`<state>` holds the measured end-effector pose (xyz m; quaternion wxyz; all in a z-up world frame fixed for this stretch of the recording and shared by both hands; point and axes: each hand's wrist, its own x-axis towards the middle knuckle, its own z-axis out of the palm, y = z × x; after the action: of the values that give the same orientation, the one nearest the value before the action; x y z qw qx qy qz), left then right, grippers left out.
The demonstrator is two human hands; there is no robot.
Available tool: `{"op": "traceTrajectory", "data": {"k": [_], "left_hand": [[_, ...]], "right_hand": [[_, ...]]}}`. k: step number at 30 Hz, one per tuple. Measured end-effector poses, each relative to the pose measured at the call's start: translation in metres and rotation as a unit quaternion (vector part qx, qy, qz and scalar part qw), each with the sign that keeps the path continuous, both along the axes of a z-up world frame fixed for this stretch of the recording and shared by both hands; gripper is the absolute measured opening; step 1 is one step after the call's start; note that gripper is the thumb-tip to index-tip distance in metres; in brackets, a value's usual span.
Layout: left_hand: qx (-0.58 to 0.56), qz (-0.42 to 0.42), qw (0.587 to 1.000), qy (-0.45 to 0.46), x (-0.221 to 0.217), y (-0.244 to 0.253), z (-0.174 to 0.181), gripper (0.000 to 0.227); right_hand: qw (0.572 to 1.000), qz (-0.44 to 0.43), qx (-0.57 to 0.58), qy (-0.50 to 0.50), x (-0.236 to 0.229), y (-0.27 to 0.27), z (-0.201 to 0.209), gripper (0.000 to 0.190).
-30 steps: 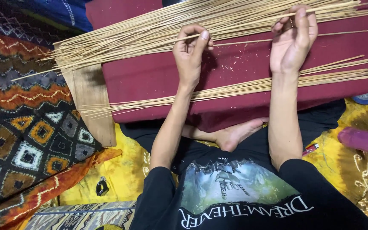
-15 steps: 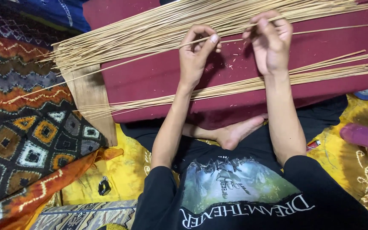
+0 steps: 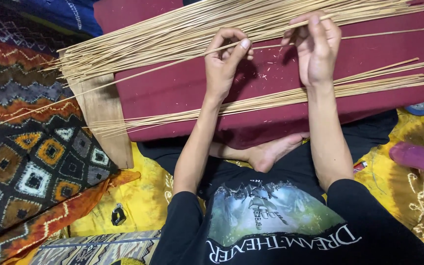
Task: Picking up individual thin wooden sticks from a pile and aligning them into a bundle.
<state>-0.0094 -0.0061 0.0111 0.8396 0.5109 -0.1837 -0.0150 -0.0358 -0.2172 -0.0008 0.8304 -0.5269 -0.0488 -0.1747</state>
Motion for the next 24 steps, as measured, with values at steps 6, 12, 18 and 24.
{"op": "traceTrajectory", "data": {"k": [6,12,18,24], "left_hand": [[-0.012,-0.003,1.0,0.0,0.0,0.002,0.001,0.012],[-0.009,0.005,1.0,0.004,0.001,0.002,0.0,0.013],[-0.013,-0.011,1.0,0.007,0.001,0.001,0.001,0.012],[-0.008,-0.009,1.0,-0.003,0.003,0.002,-0.002,0.013]], "right_hand": [[0.999,-0.053,0.006,0.0,0.002,-0.008,-0.003,0.031],[0.996,-0.081,0.034,-0.009,0.001,-0.011,-0.006,0.039],[0.999,0.019,0.024,-0.023,0.002,-0.002,-0.01,0.017],[0.999,-0.031,0.016,-0.032,0.003,-0.008,-0.012,0.024]]}}
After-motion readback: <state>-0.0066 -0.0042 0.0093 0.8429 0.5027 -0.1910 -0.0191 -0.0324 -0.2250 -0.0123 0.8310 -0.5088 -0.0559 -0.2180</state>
